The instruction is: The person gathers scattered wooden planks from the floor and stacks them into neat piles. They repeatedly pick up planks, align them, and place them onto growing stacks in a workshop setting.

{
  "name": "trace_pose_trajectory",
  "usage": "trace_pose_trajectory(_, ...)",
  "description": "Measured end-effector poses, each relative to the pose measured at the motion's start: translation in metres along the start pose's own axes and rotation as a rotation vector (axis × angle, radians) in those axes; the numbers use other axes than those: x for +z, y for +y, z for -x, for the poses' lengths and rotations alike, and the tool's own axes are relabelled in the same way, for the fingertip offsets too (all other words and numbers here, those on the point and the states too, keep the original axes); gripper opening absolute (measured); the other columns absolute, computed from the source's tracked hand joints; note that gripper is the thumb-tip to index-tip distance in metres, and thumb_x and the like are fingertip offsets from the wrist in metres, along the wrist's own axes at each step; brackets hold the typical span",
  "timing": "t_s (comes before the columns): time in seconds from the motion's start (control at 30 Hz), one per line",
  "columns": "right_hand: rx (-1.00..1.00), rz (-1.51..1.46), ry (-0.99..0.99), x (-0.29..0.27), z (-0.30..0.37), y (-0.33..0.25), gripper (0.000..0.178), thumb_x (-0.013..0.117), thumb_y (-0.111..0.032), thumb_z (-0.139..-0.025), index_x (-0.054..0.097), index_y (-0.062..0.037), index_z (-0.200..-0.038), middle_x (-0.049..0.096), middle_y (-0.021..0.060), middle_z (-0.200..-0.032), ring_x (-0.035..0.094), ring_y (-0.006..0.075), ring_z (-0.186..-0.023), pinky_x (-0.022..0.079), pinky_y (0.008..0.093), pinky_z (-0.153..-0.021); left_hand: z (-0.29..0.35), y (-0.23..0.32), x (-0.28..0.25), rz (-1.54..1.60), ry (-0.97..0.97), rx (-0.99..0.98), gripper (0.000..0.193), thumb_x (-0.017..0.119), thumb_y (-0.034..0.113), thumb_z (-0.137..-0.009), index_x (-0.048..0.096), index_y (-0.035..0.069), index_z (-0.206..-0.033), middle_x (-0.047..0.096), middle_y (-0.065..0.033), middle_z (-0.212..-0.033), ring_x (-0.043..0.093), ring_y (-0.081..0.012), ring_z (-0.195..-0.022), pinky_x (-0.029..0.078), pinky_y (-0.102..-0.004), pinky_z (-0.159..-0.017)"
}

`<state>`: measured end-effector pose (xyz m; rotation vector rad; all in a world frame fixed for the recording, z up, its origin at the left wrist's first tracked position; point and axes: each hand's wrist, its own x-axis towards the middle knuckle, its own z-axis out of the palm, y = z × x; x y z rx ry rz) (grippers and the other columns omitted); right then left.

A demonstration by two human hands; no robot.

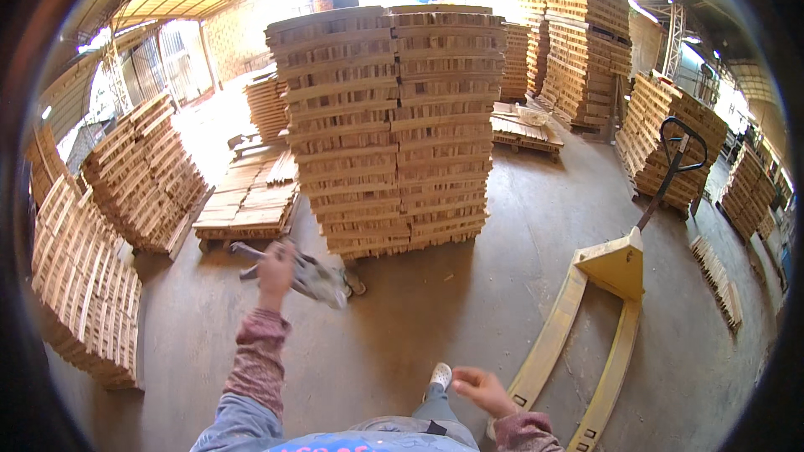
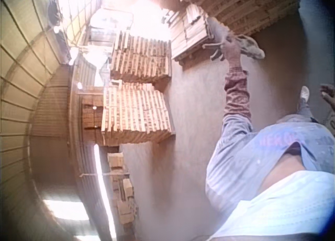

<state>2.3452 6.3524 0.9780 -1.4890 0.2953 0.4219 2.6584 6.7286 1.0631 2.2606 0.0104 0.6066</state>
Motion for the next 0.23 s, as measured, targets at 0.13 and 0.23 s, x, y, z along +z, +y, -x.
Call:
trace_pose_trajectory(0.13, -0.465, 0.4, 0.154, -0.06, -0.174, -0.104, 0.101, 0.086, -0.042, -0.084, 0.034, 0.0031, -0.157, 0.045, 0.0221, -0.157, 0.043, 0.0333, -0.147, 0.033, 0.0441, -0.122, -0.019, 0.079, 0.155, 0.155, -0.574, -0.041, 0.049, 0.063, 0.049, -0.099, 0.076, 0.002, -0.109, 0.075, -0.0229, -0.101, 0.072, -0.0339, -0.099, 0.055, -0.0441, -0.085)
trace_pose_trajectory(0.23, -0.714, 0.354, -0.108, -0.096, -0.276, -0.18, 0.112, 0.084, -0.048, -0.085, 0.018, -0.0069, -0.165, 0.027, 0.018, -0.168, 0.027, 0.0345, -0.155, 0.022, 0.0431, -0.127, -0.053, 0.145, 0.259, 0.275, -0.714, 0.046, 0.05, 0.065, 0.05, -0.098, 0.076, 0.003, -0.113, 0.075, -0.0233, -0.104, 0.072, -0.0335, -0.1, 0.053, -0.0426, -0.091)
